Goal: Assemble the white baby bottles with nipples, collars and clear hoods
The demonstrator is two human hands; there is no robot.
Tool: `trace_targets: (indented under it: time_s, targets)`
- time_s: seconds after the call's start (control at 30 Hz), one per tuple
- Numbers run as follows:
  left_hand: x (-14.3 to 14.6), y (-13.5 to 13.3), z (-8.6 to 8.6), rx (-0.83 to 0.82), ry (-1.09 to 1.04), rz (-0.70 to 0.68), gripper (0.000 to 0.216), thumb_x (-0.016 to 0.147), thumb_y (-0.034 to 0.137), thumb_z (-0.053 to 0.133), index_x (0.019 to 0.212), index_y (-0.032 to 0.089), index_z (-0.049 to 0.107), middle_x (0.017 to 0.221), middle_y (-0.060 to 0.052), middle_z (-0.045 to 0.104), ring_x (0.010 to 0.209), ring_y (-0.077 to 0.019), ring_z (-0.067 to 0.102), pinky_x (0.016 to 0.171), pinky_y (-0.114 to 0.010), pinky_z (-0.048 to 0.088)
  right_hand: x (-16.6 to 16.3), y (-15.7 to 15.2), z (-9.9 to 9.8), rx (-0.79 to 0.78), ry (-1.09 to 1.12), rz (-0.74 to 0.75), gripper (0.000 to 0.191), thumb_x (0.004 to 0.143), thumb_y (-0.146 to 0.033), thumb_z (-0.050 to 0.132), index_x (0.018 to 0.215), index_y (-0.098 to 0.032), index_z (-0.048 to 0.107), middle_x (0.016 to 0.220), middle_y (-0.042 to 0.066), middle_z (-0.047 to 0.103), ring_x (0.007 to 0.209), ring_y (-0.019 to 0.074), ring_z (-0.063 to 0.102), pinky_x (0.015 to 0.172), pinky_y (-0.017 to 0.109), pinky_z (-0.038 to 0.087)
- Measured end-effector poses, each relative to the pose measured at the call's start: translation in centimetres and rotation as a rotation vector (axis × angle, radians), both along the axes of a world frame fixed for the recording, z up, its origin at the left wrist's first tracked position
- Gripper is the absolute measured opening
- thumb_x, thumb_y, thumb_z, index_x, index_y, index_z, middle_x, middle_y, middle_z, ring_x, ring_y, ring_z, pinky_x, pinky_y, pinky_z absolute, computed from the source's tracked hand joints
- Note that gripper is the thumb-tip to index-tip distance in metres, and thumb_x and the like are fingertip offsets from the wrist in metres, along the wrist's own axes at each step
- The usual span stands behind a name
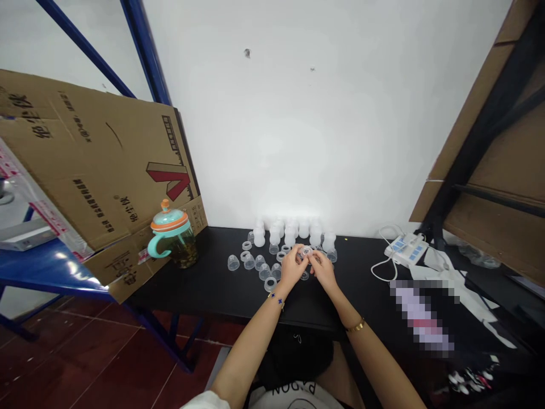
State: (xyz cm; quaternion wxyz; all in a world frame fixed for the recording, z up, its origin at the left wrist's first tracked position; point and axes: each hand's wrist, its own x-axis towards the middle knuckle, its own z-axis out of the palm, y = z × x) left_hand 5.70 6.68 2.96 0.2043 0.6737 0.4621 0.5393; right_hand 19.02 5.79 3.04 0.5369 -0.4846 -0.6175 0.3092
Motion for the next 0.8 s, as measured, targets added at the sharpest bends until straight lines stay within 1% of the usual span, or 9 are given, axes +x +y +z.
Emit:
trace_targets:
  time_s: [0.2, 0.3, 0.37, 0.43, 0.63, 0.8]
  targets:
    - [-0.07, -0.11, 0.1, 0.004, 0.012, -0.008, 0.032, 0.087, 0.03, 0.06, 0.117, 0.022, 0.066, 0.086, 0.0, 0.07, 0.062, -0.0121, 0.061, 0.063, -0.024, 0.047, 0.02, 0.17, -0.23, 0.011, -0.001, -0.001, 0.039, 0.087, -0.056, 0.054, 0.088, -0.019, 0.066, 0.053, -0.001, 0.059, 0.04, 0.014, 0.05, 0.04, 0.024, 0.038]
    - [-0.11, -0.24, 0.15, 0.03, 0.03, -0.006, 0.034, 0.089, 0.029, 0.059, 0.122, 0.022, 0.065, 0.098, -0.003, 0.073, 0.064, -0.0125, 0.061, 0.068, -0.026, 0.049, 0.05, 0.29, -0.33, 0.007, 0.002, 0.014, 0.04, 0.087, -0.056, 0.054, 0.09, -0.018, 0.067, 0.053, -0.002, 0.058, 0.04, 0.0139, 0.051, 0.039, 0.024, 0.038]
    - [-0.14, -0.33, 0.17, 0.049, 0.049, -0.008, 0.037, 0.09, 0.029, 0.057, 0.126, 0.023, 0.064, 0.109, -0.005, 0.073, 0.066, -0.0127, 0.06, 0.071, -0.027, 0.051, 0.05, 0.35, -0.38, 0.005, 0.015, 0.021, 0.039, 0.086, -0.056, 0.055, 0.091, -0.018, 0.067, 0.053, -0.002, 0.058, 0.04, 0.0137, 0.051, 0.038, 0.023, 0.037]
    - [-0.18, -0.39, 0.16, 0.063, 0.069, -0.014, 0.039, 0.092, 0.028, 0.055, 0.13, 0.023, 0.063, 0.114, -0.006, 0.072, 0.068, -0.0129, 0.06, 0.073, -0.028, 0.051, 0.05, 0.39, -0.42, -0.001, 0.03, 0.026, 0.039, 0.085, -0.055, 0.056, 0.092, -0.019, 0.066, 0.054, -0.002, 0.058, 0.04, 0.0134, 0.051, 0.038, 0.023, 0.037]
    - [-0.2, -0.24, -0.06, 0.042, 0.063, 0.004, 0.047, 0.09, 0.028, 0.057, 0.137, 0.023, 0.056, 0.102, -0.004, 0.071, 0.066, -0.0128, 0.061, 0.069, -0.027, 0.05, 0.03, 0.43, -0.59, -0.015, 0.048, 0.032, 0.037, 0.084, -0.055, 0.056, 0.09, -0.02, 0.065, 0.052, -0.004, 0.055, 0.04, 0.0128, 0.049, 0.039, 0.023, 0.036]
    - [-0.16, -0.27, -0.03, 0.035, 0.029, -0.01, 0.045, 0.088, 0.026, 0.059, 0.132, 0.021, 0.053, 0.102, -0.004, 0.071, 0.067, -0.0121, 0.064, 0.065, -0.025, 0.049, -0.02, 0.38, -0.51, -0.027, 0.054, 0.02, 0.038, 0.084, -0.055, 0.056, 0.091, -0.019, 0.065, 0.052, -0.004, 0.055, 0.04, 0.0128, 0.049, 0.04, 0.023, 0.036]
